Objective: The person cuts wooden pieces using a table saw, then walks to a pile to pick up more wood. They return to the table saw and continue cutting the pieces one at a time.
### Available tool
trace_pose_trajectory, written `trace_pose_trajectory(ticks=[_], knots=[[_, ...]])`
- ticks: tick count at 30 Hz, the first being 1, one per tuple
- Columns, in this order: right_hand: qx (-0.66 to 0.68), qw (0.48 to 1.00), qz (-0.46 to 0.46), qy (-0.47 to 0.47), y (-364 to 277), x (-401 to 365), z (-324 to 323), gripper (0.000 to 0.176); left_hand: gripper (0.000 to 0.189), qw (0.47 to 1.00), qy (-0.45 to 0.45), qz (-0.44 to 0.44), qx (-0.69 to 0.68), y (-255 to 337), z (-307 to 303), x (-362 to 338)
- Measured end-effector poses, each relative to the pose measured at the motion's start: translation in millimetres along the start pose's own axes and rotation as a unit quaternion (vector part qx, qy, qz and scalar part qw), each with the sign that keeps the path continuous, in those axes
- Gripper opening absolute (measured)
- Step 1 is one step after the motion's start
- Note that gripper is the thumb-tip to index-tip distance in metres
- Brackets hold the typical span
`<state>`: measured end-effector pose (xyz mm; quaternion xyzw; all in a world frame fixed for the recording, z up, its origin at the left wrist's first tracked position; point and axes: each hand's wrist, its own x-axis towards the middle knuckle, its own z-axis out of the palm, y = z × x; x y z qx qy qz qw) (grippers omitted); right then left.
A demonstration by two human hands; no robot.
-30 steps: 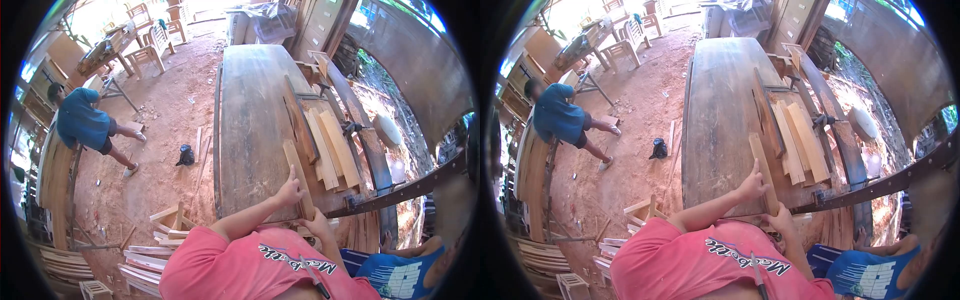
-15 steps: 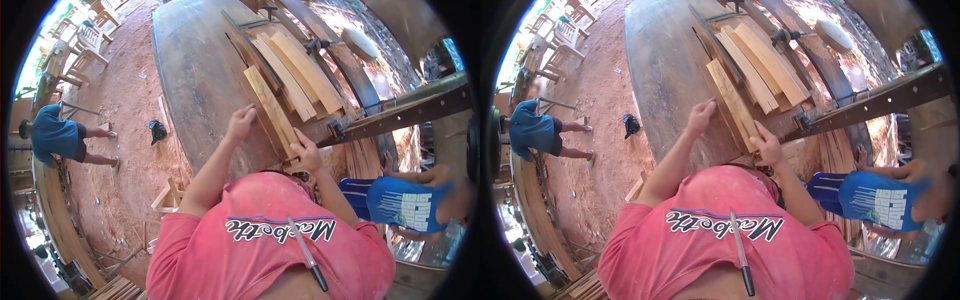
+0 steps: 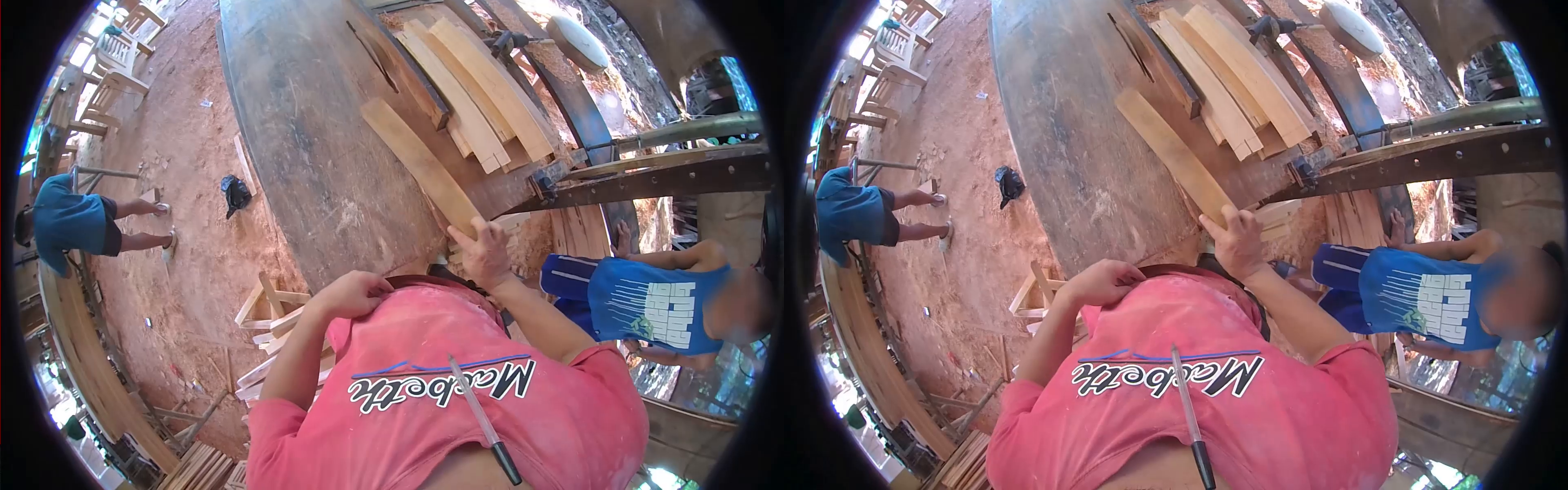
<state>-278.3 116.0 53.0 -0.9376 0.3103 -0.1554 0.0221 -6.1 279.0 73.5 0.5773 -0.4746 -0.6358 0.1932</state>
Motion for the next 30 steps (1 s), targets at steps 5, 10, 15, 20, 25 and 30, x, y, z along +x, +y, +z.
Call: trace_pose_trajectory(ticks=[5, 10, 15, 20, 25, 30], knots=[[0.007, 1.000, -0.007, -0.006, 1.5, 5.1, 3.1, 0.043, 0.014, 0.957, 0.141, 0.140, 0.210, -4.7, 15.0, 33.2], [0.066, 0.997, -0.024, -0.027, 13.3, 11.8, -4.2, 0.058, 0.012, 0.912, 0.335, 0.198, 0.127, 19.6, 6.3, 75.7], [0.209, 0.971, 0.115, -0.034, 20.0, 20.5, -31.8, 0.058, 0.038, 0.900, 0.387, 0.199, 0.032, 22.1, -18.8, 135.8], [0.144, 0.965, 0.173, -0.137, 5.4, 17.7, -38.1, 0.066, 0.071, 0.884, 0.393, 0.247, -0.056, 51.6, -43.3, 198.7], [0.130, 0.967, 0.179, -0.130, 7.9, 37.7, -29.8, 0.066, 0.058, 0.931, 0.306, 0.199, -0.013, 69.3, -66.1, 225.8], [0.119, 0.974, 0.152, -0.120, 14.8, 60.7, -19.9, 0.065, 0.052, 0.935, 0.304, 0.184, 0.002, 68.5, -74.6, 238.9]])
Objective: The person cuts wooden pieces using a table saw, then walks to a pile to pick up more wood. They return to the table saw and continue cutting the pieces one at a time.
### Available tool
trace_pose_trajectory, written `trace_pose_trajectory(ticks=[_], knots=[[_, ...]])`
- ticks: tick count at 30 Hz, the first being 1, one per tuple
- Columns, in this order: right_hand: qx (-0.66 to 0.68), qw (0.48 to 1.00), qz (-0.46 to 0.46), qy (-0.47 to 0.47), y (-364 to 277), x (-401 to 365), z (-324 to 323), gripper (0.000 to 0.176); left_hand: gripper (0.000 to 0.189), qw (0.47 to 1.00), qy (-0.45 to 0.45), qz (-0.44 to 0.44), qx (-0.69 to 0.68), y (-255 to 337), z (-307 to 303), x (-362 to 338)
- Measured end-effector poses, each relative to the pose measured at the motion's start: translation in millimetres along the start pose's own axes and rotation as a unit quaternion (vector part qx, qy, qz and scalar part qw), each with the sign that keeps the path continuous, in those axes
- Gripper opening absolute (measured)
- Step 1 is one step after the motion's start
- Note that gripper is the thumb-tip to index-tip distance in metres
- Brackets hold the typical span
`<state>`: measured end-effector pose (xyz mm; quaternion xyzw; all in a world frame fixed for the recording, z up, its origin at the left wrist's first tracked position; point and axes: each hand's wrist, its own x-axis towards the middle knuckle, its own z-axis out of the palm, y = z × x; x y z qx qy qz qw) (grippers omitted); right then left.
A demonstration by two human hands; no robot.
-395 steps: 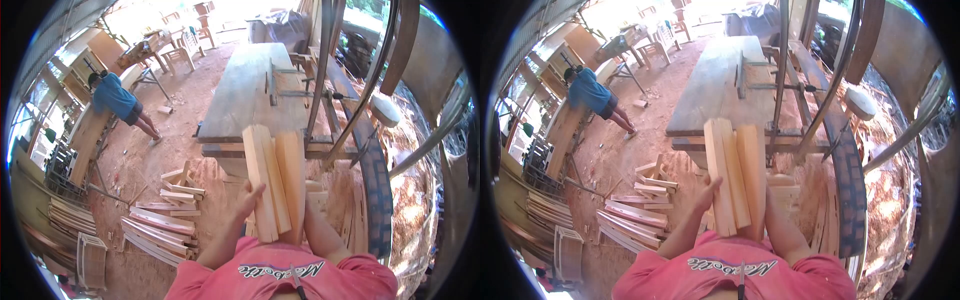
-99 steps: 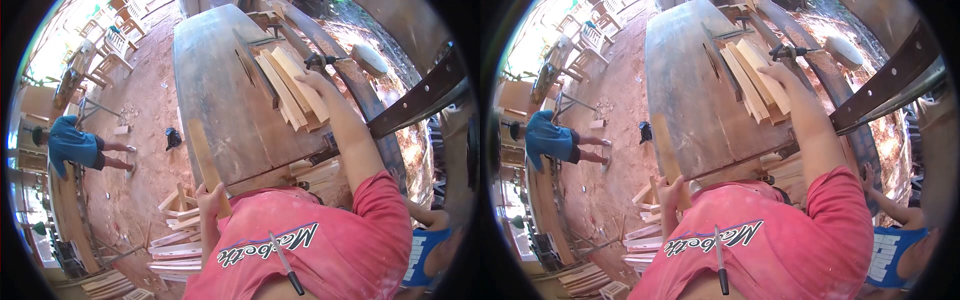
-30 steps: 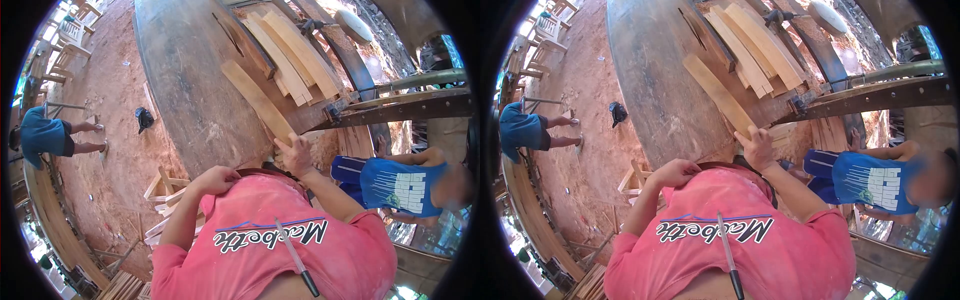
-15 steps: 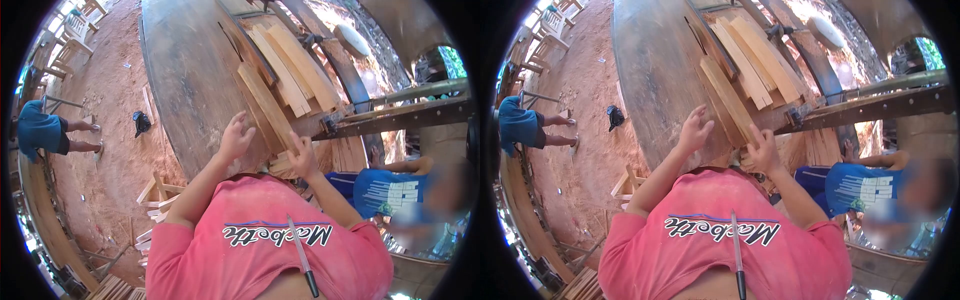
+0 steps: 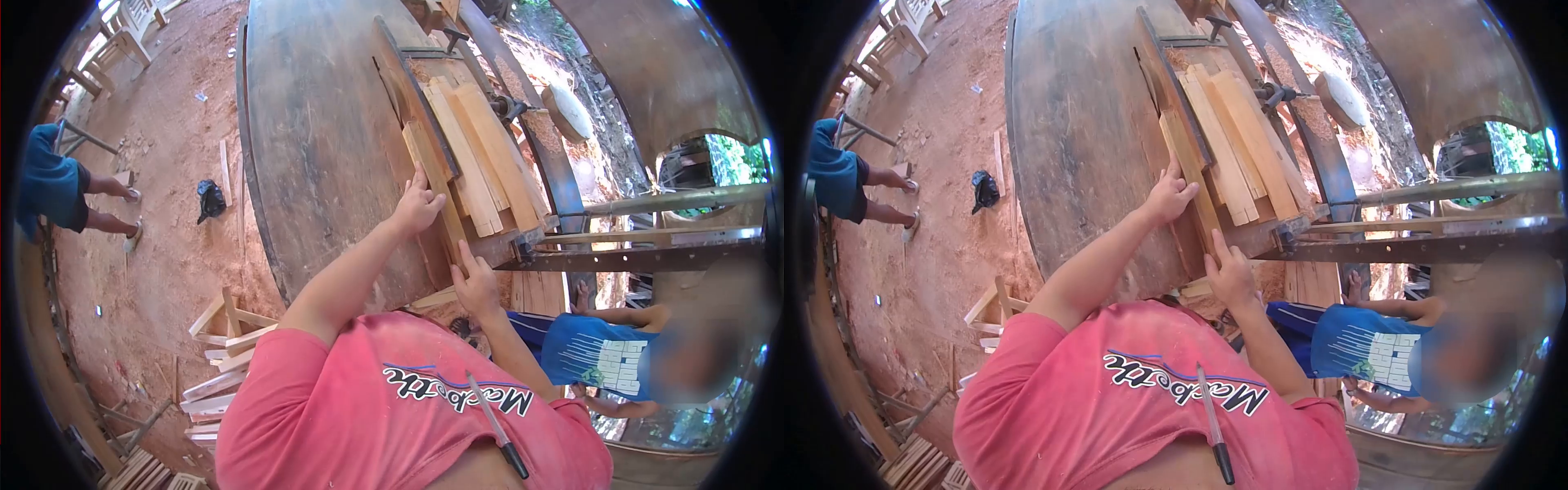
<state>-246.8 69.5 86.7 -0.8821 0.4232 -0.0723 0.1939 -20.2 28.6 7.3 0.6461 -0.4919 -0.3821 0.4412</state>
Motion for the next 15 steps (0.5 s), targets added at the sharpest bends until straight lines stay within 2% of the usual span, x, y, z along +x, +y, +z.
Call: trace_pose_trajectory(ticks=[3, 5, 9, 15], knots=[[-0.023, 1.000, 0.005, -0.013, -3.2, 6.3, -0.2, 0.065, 0.050, 1.000, 0.003, -0.011, -0.023, 2.2, -2.4, 4.0], [-0.037, 0.999, 0.007, -0.024, -3.4, 8.5, -0.5, 0.065, 0.050, 0.999, -0.019, 0.020, 0.033, 1.7, -5.8, 4.8], [-0.040, 0.999, -0.005, -0.021, -2.9, 11.8, 0.4, 0.065, 0.048, 0.997, -0.030, 0.030, 0.064, 2.0, -6.8, 9.6], [-0.029, 0.999, -0.008, -0.018, -5.8, 29.6, 1.8, 0.065, 0.048, 0.997, 0.002, 0.036, 0.062, -2.8, -11.7, 24.4]])
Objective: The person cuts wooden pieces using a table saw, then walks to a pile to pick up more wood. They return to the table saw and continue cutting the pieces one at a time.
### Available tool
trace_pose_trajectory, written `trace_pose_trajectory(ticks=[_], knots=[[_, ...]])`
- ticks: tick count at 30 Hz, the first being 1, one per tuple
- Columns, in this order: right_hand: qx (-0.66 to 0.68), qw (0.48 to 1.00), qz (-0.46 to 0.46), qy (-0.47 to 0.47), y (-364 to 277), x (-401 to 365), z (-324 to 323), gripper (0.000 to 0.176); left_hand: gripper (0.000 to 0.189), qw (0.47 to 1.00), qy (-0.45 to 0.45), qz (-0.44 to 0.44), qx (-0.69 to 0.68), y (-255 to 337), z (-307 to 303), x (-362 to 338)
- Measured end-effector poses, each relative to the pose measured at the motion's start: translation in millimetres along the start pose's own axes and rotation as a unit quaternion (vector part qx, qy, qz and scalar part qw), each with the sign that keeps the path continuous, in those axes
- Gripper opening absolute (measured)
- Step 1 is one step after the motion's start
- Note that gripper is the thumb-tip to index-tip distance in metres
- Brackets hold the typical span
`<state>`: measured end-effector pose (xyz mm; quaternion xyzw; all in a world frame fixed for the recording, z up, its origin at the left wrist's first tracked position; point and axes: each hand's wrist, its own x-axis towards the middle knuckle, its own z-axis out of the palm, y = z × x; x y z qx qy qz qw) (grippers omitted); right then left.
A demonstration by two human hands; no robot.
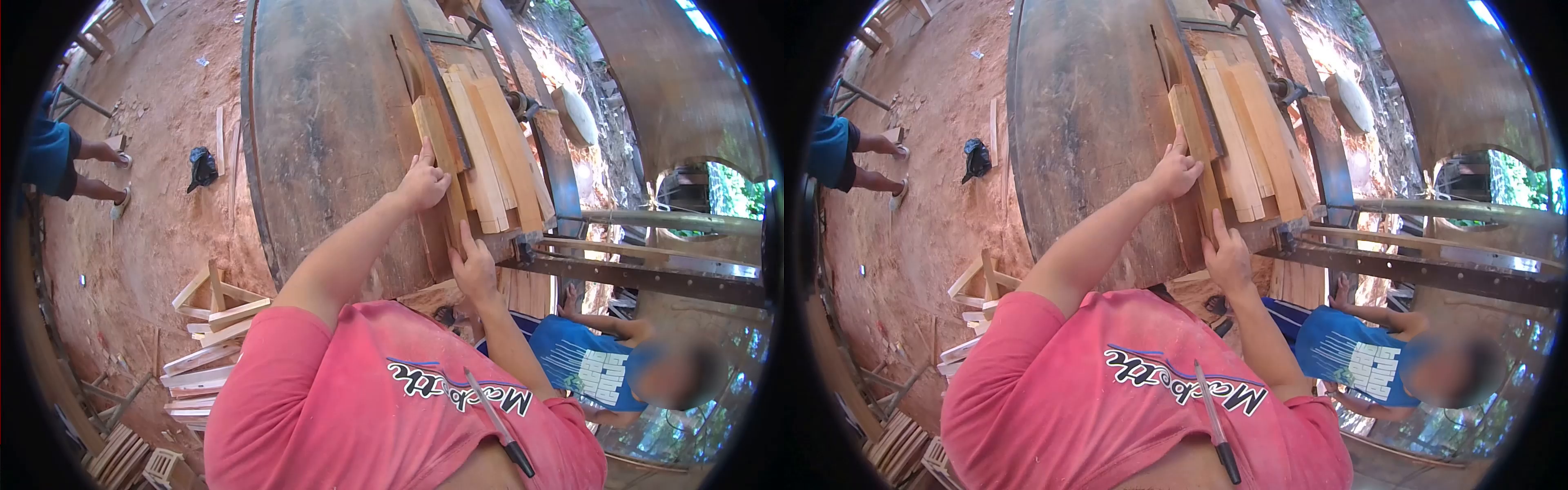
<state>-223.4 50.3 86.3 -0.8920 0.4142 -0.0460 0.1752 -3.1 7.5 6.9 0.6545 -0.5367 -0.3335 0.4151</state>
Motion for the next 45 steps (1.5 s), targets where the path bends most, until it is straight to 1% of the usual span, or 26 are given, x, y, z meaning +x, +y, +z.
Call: trace_pose_trajectory(ticks=[5, 7, 9, 11, 12, 13, 14, 16, 17, 19, 22, 23, 25, 26, 27, 28, 29, 31, 32, 34, 37, 40, 41, 43, 44, 45], knots=[[0.002, 1.000, 0.016, -0.013, -11.1, 12.1, -9.4, 0.063, 0.046, 1.000, -0.021, -0.008, 0.007, -4.9, -4.6, 6.3], [-0.012, 0.995, 0.015, -0.096, -14.5, 18.8, -38.0, 0.060, 0.046, 1.000, -0.023, -0.007, 0.009, -10.3, -2.2, 10.2], [0.102, 0.986, 0.070, -0.114, -4.3, 43.4, -78.4, 0.061, 0.046, 0.999, -0.033, -0.003, 0.010, -11.5, 1.1, 12.6], [0.134, 0.971, 0.148, 0.133, 17.2, 72.5, -107.2, 0.057, 0.048, 1.000, -0.020, -0.001, 0.005, -10.3, -1.8, 10.7], [0.014, 0.953, 0.154, 0.259, 37.4, 87.0, -106.4, 0.055, 0.048, 0.999, -0.033, -0.008, 0.002, -7.3, -5.4, 9.9], [-0.106, 0.906, 0.155, 0.378, 63.9, 99.4, -98.0, 0.054, 0.048, 0.999, -0.036, 0.001, 0.005, -10.4, -4.1, 10.0], [-0.107, 0.903, 0.157, 0.387, 96.9, 107.6, -88.6, 0.054, 0.048, 0.999, -0.034, 0.004, -0.002, -16.6, -0.6, 11.6], [0.014, 0.847, 0.368, 0.383, 155.1, 123.8, -74.0, 0.060, 0.049, 1.000, -0.027, 0.011, -0.008, -16.2, -1.2, 15.2], [0.017, 0.847, 0.366, 0.386, 161.5, 129.7, -76.6, 0.060, 0.049, 0.999, -0.029, 0.007, -0.017, -15.1, -2.1, 14.0], [0.056, 0.900, 0.416, 0.120, 170.8, 131.2, -75.3, 0.071, 0.049, 0.999, -0.036, 0.002, -0.025, -13.7, -4.5, 11.0], [0.065, 0.920, 0.358, 0.145, 115.1, 110.3, -78.3, 0.076, 0.049, 0.999, -0.047, -0.013, -0.018, -9.3, -5.2, 8.0], [0.065, 0.919, 0.362, 0.145, 126.0, 101.9, -71.9, 0.076, 0.048, 0.999, -0.038, -0.010, -0.022, -9.8, -4.5, 8.5], [0.137, 0.827, 0.402, 0.369, 153.5, 93.2, -51.1, 0.068, 0.048, 0.999, -0.025, -0.008, -0.023, -10.1, -4.1, 8.0], [0.139, 0.828, 0.400, 0.368, 157.1, 90.1, -42.4, 0.068, 0.046, 0.999, -0.013, -0.006, -0.031, -9.3, -3.0, 7.4], [0.393, 0.754, 0.385, 0.358, 160.8, 85.9, -35.2, 0.062, 0.045, 0.999, -0.002, -0.003, -0.039, -8.7, -2.7, 7.2], [0.619, 0.628, 0.343, 0.323, 158.4, 86.6, -34.8, 0.056, 0.045, 0.999, 0.001, -0.002, -0.038, -10.2, -2.1, 8.4], [0.620, 0.629, 0.341, 0.323, 155.9, 90.6, -33.1, 0.056, 0.045, 0.999, -0.001, 0.001, -0.041, -12.0, -1.1, 8.8], [0.560, 0.694, 0.287, 0.350, 145.7, 99.1, -22.2, 0.053, 0.046, 0.999, -0.004, 0.003, -0.043, -14.0, -0.9, 9.2], [0.560, 0.693, 0.290, 0.349, 134.6, 100.3, -20.8, 0.053, 0.046, 0.999, -0.006, 0.002, -0.040, -12.9, -1.4, 7.9], [0.463, 0.734, 0.344, 0.358, 119.6, 106.5, -25.4, 0.051, 0.046, 0.999, -0.007, 0.002, -0.037, -12.2, -0.7, 7.7], [0.414, 0.759, 0.343, 0.367, 134.0, 114.7, -16.4, 0.051, 0.046, 0.999, 0.010, 0.015, -0.034, -16.2, 1.6, 9.3], [0.390, 0.779, 0.329, 0.364, 165.4, 121.0, -0.2, 0.051, 0.045, 1.000, -0.016, 0.022, -0.015, -19.2, 2.8, 8.3], [0.391, 0.776, 0.332, 0.367, 154.8, 116.3, -7.6, 0.051, 0.044, 0.999, 0.004, 0.022, -0.025, -19.5, 3.6, 9.1], [0.581, 0.695, 0.266, 0.331, 132.0, 100.5, -25.7, 0.051, 0.045, 0.999, 0.017, 0.024, -0.035, -17.7, 6.5, 7.8], [0.581, 0.692, 0.268, 0.333, 128.9, 89.9, -27.2, 0.051, 0.045, 0.999, 0.009, 0.010, -0.047, -15.9, 4.9, 6.3], [0.439, 0.777, 0.253, 0.373, 123.8, 81.5, -28.5, 0.051, 0.045, 0.998, 0.007, -0.002, -0.058, -13.8, 0.5, 7.5]])
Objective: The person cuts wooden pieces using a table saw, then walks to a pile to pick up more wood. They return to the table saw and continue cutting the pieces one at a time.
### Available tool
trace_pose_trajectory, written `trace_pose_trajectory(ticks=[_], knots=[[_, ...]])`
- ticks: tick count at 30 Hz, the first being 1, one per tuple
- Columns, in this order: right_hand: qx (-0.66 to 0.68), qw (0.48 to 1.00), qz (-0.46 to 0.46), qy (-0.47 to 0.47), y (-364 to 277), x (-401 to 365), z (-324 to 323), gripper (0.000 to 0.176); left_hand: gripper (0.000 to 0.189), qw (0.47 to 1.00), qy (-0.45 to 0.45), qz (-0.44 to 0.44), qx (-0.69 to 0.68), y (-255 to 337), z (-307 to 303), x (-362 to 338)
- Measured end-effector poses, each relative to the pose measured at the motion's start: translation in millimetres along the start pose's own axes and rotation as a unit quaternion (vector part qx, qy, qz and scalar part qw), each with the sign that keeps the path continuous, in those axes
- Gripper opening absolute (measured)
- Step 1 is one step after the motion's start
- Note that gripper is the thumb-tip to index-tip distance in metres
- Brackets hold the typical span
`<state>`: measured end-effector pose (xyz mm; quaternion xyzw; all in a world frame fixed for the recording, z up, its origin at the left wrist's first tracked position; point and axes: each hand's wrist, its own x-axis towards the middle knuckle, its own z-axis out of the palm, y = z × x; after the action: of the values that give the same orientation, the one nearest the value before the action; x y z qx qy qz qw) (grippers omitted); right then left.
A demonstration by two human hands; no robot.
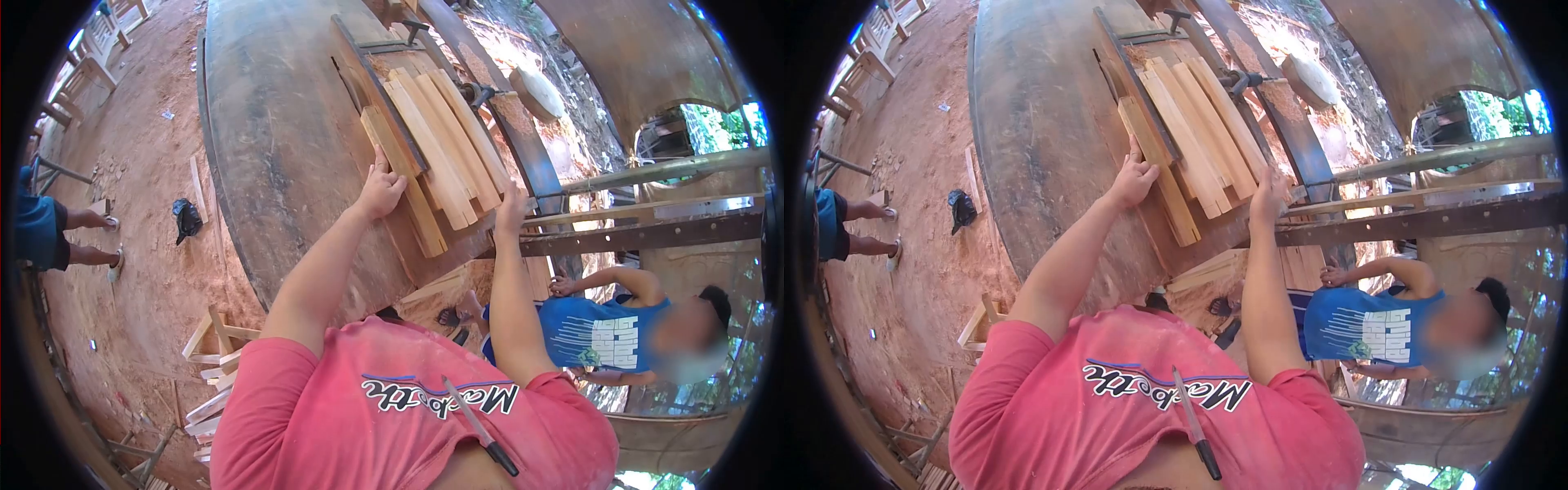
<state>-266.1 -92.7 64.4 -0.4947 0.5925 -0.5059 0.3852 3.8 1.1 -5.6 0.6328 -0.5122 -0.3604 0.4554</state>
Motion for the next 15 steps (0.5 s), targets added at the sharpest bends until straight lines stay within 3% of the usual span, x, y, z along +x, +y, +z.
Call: trace_pose_trajectory(ticks=[1, 3, 5, 8, 10, 15], knots=[[-0.130, 0.985, -0.106, 0.026, -6.0, -9.2, -2.4, 0.050, 0.045, 1.000, 0.006, 0.001, 0.003, 0.2, -2.6, 1.8], [-0.259, 0.932, -0.250, -0.035, -42.9, -74.4, -3.9, 0.048, 0.045, 1.000, -0.006, 0.014, 0.012, -2.4, 0.6, 1.8], [-0.331, 0.853, -0.368, -0.164, -53.9, -127.5, 0.1, 0.050, 0.045, 1.000, -0.002, 0.011, 0.013, -1.8, 1.2, 1.1], [-0.377, 0.836, -0.323, -0.235, -45.7, -171.3, 4.9, 0.057, 0.045, 0.999, -0.011, 0.013, 0.028, -6.1, 2.0, 3.2], [-0.483, 0.800, -0.180, -0.306, -38.3, -176.4, 10.4, 0.067, 0.045, 0.999, -0.024, 0.021, 0.044, -8.4, 1.6, 2.6], [-0.471, 0.789, -0.221, -0.326, -21.1, -158.1, 7.6, 0.069, 0.043, 0.998, 0.052, 0.033, 0.021, -8.3, 7.0, -1.6]])
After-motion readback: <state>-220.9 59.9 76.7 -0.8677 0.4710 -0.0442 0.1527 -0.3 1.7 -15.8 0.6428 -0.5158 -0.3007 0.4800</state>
